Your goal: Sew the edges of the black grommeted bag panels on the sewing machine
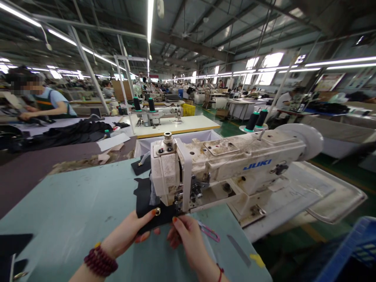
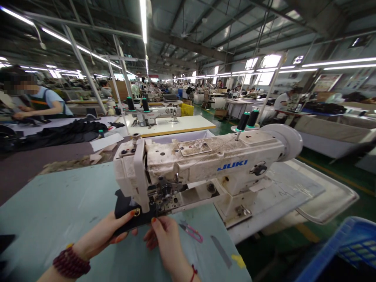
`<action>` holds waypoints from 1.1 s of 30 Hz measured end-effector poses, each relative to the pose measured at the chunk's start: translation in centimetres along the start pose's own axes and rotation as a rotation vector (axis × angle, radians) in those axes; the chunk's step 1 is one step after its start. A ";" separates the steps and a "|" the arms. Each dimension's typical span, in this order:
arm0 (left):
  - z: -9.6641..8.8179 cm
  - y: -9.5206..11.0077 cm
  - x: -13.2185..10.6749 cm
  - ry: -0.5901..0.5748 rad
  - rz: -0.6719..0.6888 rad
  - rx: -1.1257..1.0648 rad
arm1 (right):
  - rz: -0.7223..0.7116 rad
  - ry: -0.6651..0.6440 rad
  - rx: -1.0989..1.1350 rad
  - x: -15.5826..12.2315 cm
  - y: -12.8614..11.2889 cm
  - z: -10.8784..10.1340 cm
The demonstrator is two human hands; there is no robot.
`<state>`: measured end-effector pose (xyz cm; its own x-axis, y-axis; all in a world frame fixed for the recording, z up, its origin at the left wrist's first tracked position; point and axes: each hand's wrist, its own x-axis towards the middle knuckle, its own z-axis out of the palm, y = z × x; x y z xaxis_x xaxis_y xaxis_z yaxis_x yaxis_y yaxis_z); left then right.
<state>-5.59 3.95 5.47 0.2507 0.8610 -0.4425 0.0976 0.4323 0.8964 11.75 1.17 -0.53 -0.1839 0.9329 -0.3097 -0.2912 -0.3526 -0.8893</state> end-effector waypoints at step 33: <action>-1.0 -1.0 1.4 -0.012 -0.011 -0.022 | 0.008 0.175 -0.063 0.3 -0.7 1.7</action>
<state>-6.35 5.02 3.96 0.2610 0.8532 -0.4516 0.0793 0.4473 0.8909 10.27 1.60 0.55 -0.0184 0.9307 -0.3654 -0.2300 -0.3596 -0.9043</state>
